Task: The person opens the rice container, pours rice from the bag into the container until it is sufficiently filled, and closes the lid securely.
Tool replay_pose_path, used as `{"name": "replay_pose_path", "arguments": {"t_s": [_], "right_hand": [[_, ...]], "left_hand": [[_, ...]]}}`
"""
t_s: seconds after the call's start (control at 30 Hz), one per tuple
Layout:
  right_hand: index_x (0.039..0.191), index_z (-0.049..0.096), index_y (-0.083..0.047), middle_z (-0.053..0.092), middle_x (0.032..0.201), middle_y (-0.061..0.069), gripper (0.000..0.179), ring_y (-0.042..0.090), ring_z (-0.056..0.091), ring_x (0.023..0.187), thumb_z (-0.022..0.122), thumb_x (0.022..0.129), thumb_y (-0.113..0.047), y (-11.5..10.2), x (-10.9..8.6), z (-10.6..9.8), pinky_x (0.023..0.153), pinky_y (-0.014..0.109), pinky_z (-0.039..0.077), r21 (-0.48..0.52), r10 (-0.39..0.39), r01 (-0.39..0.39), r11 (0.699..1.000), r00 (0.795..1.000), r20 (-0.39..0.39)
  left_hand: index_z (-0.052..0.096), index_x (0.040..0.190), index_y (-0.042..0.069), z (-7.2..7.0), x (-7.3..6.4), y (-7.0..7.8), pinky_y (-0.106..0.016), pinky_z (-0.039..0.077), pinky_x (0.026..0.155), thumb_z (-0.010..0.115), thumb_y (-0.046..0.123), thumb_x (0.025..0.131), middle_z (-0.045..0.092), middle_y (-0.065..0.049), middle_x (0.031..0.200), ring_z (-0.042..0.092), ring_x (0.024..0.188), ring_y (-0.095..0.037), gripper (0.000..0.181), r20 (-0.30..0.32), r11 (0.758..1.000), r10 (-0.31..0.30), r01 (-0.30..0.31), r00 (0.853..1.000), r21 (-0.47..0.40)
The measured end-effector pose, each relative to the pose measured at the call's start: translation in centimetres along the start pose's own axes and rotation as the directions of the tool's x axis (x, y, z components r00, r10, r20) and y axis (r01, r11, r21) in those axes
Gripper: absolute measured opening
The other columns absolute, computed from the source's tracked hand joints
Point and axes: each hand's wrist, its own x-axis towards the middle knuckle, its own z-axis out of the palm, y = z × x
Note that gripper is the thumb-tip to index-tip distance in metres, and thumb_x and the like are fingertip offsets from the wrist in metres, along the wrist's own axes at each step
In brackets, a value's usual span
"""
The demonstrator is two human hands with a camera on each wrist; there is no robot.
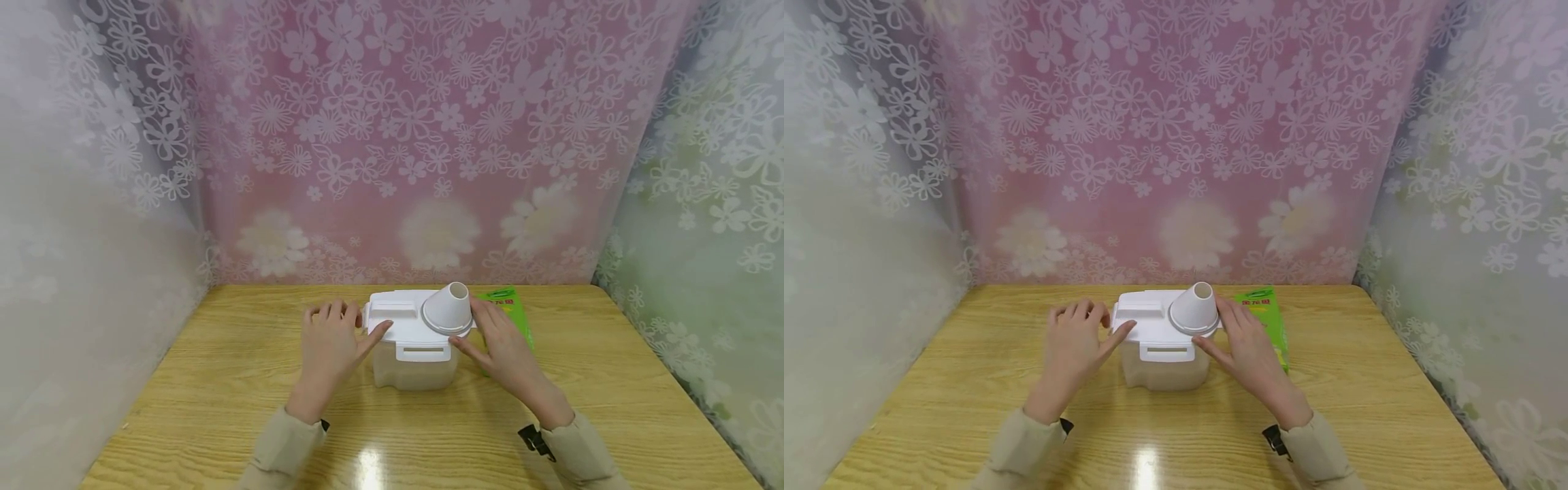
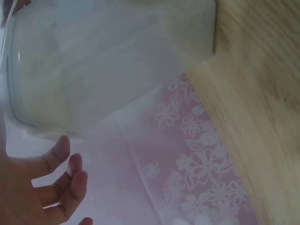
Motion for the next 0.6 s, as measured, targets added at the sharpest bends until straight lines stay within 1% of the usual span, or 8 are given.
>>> {"name": "replay_pose_path", "arguments": {"t_s": [0.07, 0.1, 0.17, 0.27, 0.4, 0.6], "right_hand": [[0.144, 0.048, 0.002, 0.059, 0.131, 0.018, 0.07, 0.036, 0.056, 0.121, 0.059, 0.1, -0.051, 0.0, 0.0, 0.0, 0.101, 0.057, 0.047, -0.001, -0.003, 0.003, 1.0, 1.0, 0.0], [0.144, 0.048, 0.002, 0.059, 0.131, 0.018, 0.07, 0.036, 0.056, 0.121, 0.06, 0.099, -0.05, 0.0, 0.1, 0.0, 0.101, 0.056, 0.047, 0.0, -0.003, 0.003, 1.0, 1.0, 0.002], [0.144, 0.048, 0.002, 0.059, 0.131, 0.019, 0.07, 0.036, 0.056, 0.121, 0.062, 0.099, -0.049, -0.1, 0.1, 0.0, 0.101, 0.056, 0.047, 0.0, -0.001, 0.001, 1.0, 1.0, 0.007], [0.145, 0.047, 0.002, 0.059, 0.131, 0.019, 0.071, 0.037, 0.057, 0.121, 0.065, 0.098, -0.047, -0.2, 0.1, -0.1, 0.101, 0.056, 0.047, -0.002, 0.008, -0.008, 1.0, 1.0, 0.019], [0.147, 0.045, 0.004, 0.058, 0.132, 0.02, 0.072, 0.038, 0.056, 0.122, 0.067, 0.097, -0.043, -0.3, 0.0, -0.1, 0.102, 0.056, 0.047, -0.007, 0.029, -0.029, 1.0, 0.999, 0.031], [0.145, 0.045, 0.006, 0.058, 0.13, 0.021, 0.072, 0.038, 0.057, 0.12, 0.065, 0.098, -0.045, -0.3, -0.1, -0.1, 0.101, 0.055, 0.048, -0.022, 0.028, -0.027, 0.999, 0.999, 0.021]], "left_hand": [[0.056, 0.074, 0.016, 0.3, -0.3, 0.3, -0.051, 0.045, 0.083, 0.036, 0.078, 0.095, 0.057, -0.003, 0.079, 0.06, 0.08, -0.03, 0.068, -0.011, 1.0, 0.0, 0.0, 1.0, -0.011], [0.055, 0.073, 0.016, 0.4, -0.3, 0.4, -0.052, 0.045, 0.084, 0.036, 0.075, 0.097, 0.057, -0.004, 0.079, 0.06, 0.082, -0.031, 0.067, -0.013, 1.0, -0.001, 0.001, 1.0, -0.023], [0.055, 0.075, 0.015, 0.6, -0.5, 0.6, -0.052, 0.045, 0.085, 0.039, 0.068, 0.099, 0.058, -0.005, 0.08, 0.059, 0.086, -0.032, 0.06, -0.008, 0.999, -0.005, 0.005, 1.0, -0.05], [0.058, 0.078, 0.012, 0.8, -0.5, 0.7, -0.051, 0.047, 0.086, 0.045, 0.054, 0.1, 0.06, -0.007, 0.082, 0.06, 0.09, -0.033, 0.049, -0.003, 0.997, 0.007, -0.007, 1.0, -0.083], [0.059, 0.081, 0.008, 1.0, -0.6, 0.7, -0.047, 0.049, 0.082, 0.047, 0.042, 0.1, 0.058, -0.006, 0.079, 0.058, 0.086, -0.031, 0.04, 0.004, 0.993, 0.024, -0.024, 1.0, -0.119], [0.056, 0.08, 0.009, 1.3, -0.6, 0.7, -0.044, 0.047, 0.077, 0.046, 0.036, 0.099, 0.054, -0.004, 0.076, 0.054, 0.08, -0.028, 0.034, -0.012, 0.988, 0.044, -0.046, 0.999, -0.15]]}}
